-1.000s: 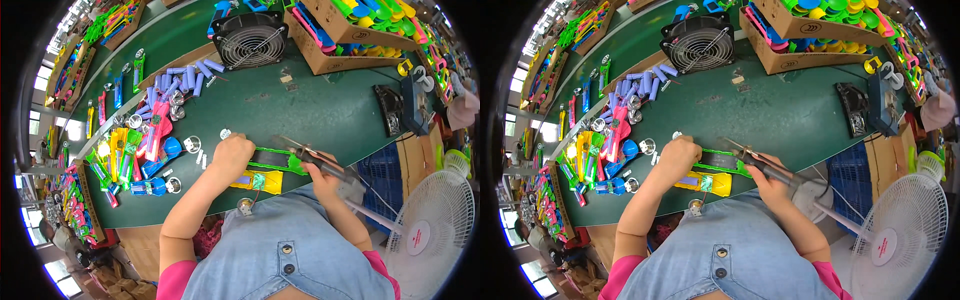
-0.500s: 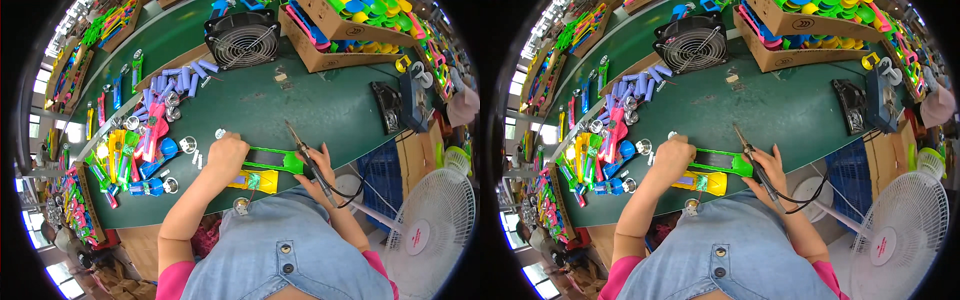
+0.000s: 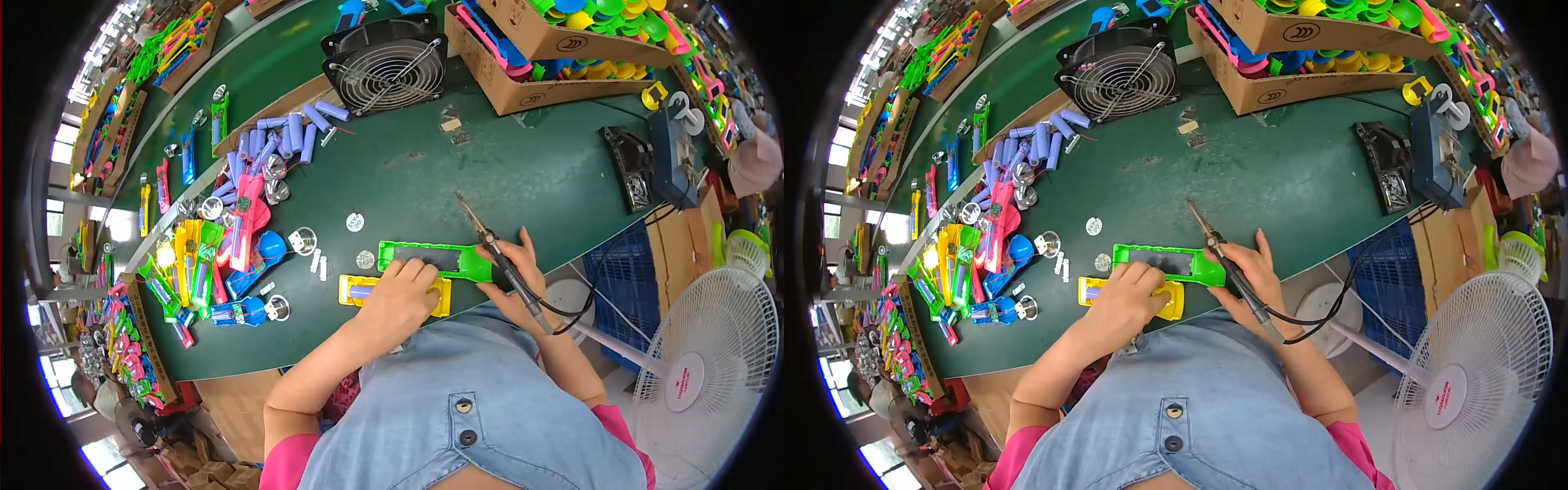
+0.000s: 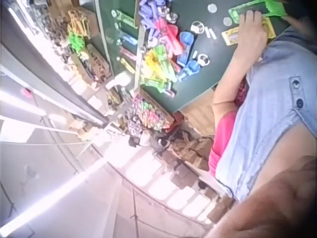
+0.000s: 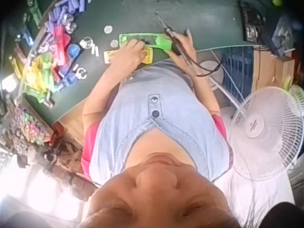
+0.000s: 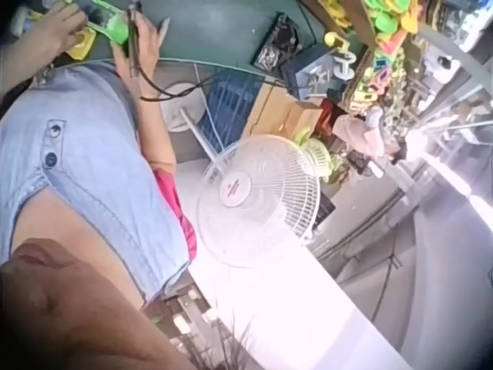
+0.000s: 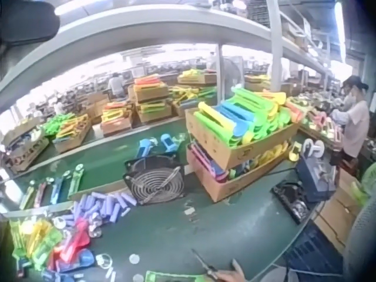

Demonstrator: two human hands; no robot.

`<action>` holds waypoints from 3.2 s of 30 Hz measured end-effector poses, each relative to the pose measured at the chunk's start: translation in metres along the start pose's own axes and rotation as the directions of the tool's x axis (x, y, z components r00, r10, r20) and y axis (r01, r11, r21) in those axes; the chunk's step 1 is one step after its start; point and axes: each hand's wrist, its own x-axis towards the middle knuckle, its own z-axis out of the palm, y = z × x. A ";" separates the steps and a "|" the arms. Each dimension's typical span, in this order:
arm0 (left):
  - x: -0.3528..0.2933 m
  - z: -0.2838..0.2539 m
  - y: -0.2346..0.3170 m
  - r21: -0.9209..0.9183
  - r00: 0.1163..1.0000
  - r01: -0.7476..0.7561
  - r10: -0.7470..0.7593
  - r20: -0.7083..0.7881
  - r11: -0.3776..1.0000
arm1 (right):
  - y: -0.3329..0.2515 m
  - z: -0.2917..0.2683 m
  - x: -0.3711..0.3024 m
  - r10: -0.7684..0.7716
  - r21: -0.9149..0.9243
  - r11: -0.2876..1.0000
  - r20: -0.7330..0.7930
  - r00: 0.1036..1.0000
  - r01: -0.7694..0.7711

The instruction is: The person handles flashlight casings from cardboard boxes, solders components inside the casings using a soldering iron, and places assembled flashlights onto the conveyor belt.

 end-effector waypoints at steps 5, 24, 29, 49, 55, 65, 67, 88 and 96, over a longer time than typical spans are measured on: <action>-0.006 0.027 -0.009 -0.249 0.946 0.015 -0.094 -0.310 0.968 | 0.004 0.007 0.008 -0.073 0.060 0.996 0.000 0.997 0.073; 0.016 0.023 -0.019 -0.153 0.881 0.421 -0.444 -0.166 0.894 | 0.001 -0.014 0.023 0.377 0.703 0.645 0.046 0.925 -0.298; 0.017 0.024 -0.020 -0.130 0.881 0.430 -0.446 -0.157 0.894 | 0.011 -0.001 0.020 0.366 0.683 0.659 0.074 0.928 -0.314; 0.019 0.024 -0.018 -0.069 0.875 0.457 -0.462 -0.144 0.887 | -0.019 -0.006 -0.003 0.325 0.649 0.744 -0.144 0.935 -0.158; 0.022 0.024 -0.016 -0.053 0.878 0.450 -0.453 -0.154 0.891 | -0.022 0.029 -0.007 0.033 0.345 0.936 0.105 0.994 -0.067; 0.013 0.020 -0.014 -0.037 0.882 0.447 -0.448 -0.145 0.894 | -0.015 0.038 -0.003 -0.159 0.249 0.961 0.137 0.978 0.122; 0.005 0.009 -0.014 -0.199 0.917 0.374 -0.393 -0.064 0.906 | -0.014 0.036 -0.002 -0.141 0.208 0.972 0.165 0.976 0.106; -0.038 0.027 -0.065 -0.208 0.879 0.148 -0.225 -0.421 0.967 | 0.024 -0.011 0.006 -0.062 0.072 0.994 -0.312 0.948 0.088; -0.005 -0.095 -0.117 -0.002 0.681 0.212 -0.149 -0.717 0.977 | 0.045 -0.030 0.005 0.004 -0.168 0.984 -0.355 0.935 -0.068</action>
